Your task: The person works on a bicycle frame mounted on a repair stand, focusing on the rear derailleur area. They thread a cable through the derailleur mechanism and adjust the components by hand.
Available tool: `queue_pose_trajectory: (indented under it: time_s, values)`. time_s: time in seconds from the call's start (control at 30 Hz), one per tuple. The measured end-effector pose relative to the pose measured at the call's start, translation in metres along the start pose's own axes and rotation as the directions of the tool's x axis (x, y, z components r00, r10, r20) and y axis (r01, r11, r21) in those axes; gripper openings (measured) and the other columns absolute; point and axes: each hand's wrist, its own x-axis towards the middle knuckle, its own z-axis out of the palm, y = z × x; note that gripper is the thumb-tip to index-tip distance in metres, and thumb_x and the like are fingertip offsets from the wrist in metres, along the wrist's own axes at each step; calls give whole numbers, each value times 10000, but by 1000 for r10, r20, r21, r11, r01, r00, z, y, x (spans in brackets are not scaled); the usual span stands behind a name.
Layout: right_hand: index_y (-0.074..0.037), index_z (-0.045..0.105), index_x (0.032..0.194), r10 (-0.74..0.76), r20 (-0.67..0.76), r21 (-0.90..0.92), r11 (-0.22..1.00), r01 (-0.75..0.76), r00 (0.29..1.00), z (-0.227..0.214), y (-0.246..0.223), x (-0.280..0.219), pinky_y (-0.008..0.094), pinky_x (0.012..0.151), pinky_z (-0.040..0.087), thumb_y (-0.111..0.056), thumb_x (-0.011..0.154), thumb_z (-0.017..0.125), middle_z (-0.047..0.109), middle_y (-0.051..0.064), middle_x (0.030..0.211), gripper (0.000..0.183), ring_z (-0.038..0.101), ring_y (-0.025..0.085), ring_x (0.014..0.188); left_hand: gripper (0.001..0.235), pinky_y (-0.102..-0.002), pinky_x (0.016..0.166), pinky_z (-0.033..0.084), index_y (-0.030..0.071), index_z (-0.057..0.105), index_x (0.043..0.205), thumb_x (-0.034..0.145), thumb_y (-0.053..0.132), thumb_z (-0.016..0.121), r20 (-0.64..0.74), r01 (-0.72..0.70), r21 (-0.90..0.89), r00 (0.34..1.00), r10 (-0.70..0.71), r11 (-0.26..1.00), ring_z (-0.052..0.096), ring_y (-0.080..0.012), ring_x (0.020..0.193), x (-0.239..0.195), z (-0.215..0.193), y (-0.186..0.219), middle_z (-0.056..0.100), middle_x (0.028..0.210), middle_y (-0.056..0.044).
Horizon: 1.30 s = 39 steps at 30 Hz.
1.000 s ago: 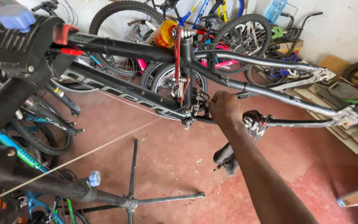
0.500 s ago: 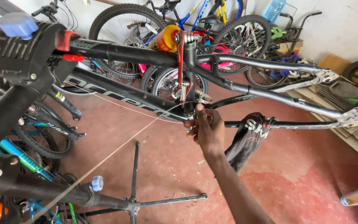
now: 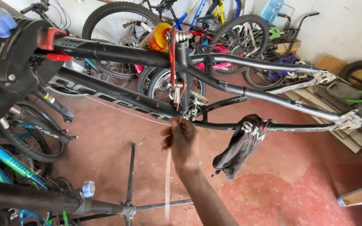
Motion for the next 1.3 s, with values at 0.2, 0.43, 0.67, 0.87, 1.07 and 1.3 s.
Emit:
queue_pose_trajectory:
  time_s: [0.2, 0.43, 0.67, 0.87, 1.07, 1.3]
  values:
    - [-56, 564, 795, -312, 196, -400, 840, 366, 930, -30, 28, -9, 274, 537, 367, -181, 911, 468, 559, 16, 683, 195, 430, 81, 672, 281, -435, 735, 420, 85, 622, 744, 848, 247, 417, -58, -531, 264, 825, 563, 805, 560, -279, 784, 109, 48, 52, 621, 773, -90]
    - [-13, 382, 1370, -265, 250, -262, 908, 328, 931, -51, 26, -20, 283, 500, 608, -140, 906, 484, 614, 86, 676, 491, 611, 152, 566, 227, -332, 435, 567, 82, 716, 880, 875, 244, 558, 174, -95, -110, 978, 113, 989, 675, -239, 607, 159, 67, 91, 715, 915, -69]
    - [22, 624, 922, 55, -209, 135, 990, -26, 976, -90, 62, 56, 327, 573, 461, -49, 878, 539, 645, 162, 842, 119, 611, 254, 685, 234, -333, 582, 397, 75, 730, 808, 811, 197, 530, -39, -128, -311, 992, 122, 942, 522, -186, 588, 163, 81, 85, 616, 648, -72]
    - [-3, 608, 885, -14, 103, 446, 894, -34, 995, -118, 110, 121, 291, 540, 413, 19, 872, 478, 616, 109, 701, 132, 565, 192, 625, 124, -294, 466, 402, 57, 577, 760, 851, 140, 565, -39, -121, -638, 991, 125, 760, 496, -151, 471, 161, 105, 75, 547, 518, -73]
    - [-56, 612, 638, 3, -54, -397, 918, -24, 999, -82, 51, 55, 276, 468, 318, -80, 818, 508, 559, 41, 531, 209, 439, 120, 481, 74, -256, 415, 228, 15, 651, 854, 857, 74, 606, 20, -20, -934, 994, 110, 357, 346, -124, 439, 169, 122, 56, 462, 489, -83]
    - [-103, 695, 900, -749, 397, -835, -55, 547, 530, -80, -11, 54, 379, 716, 359, -81, 820, 686, 696, 54, 857, 83, 543, 235, 714, 114, -249, 457, 191, 71, 706, 877, 832, 164, 660, 50, 25, -917, 997, 52, 399, 405, -97, 498, 169, 114, 60, 484, 541, -35]
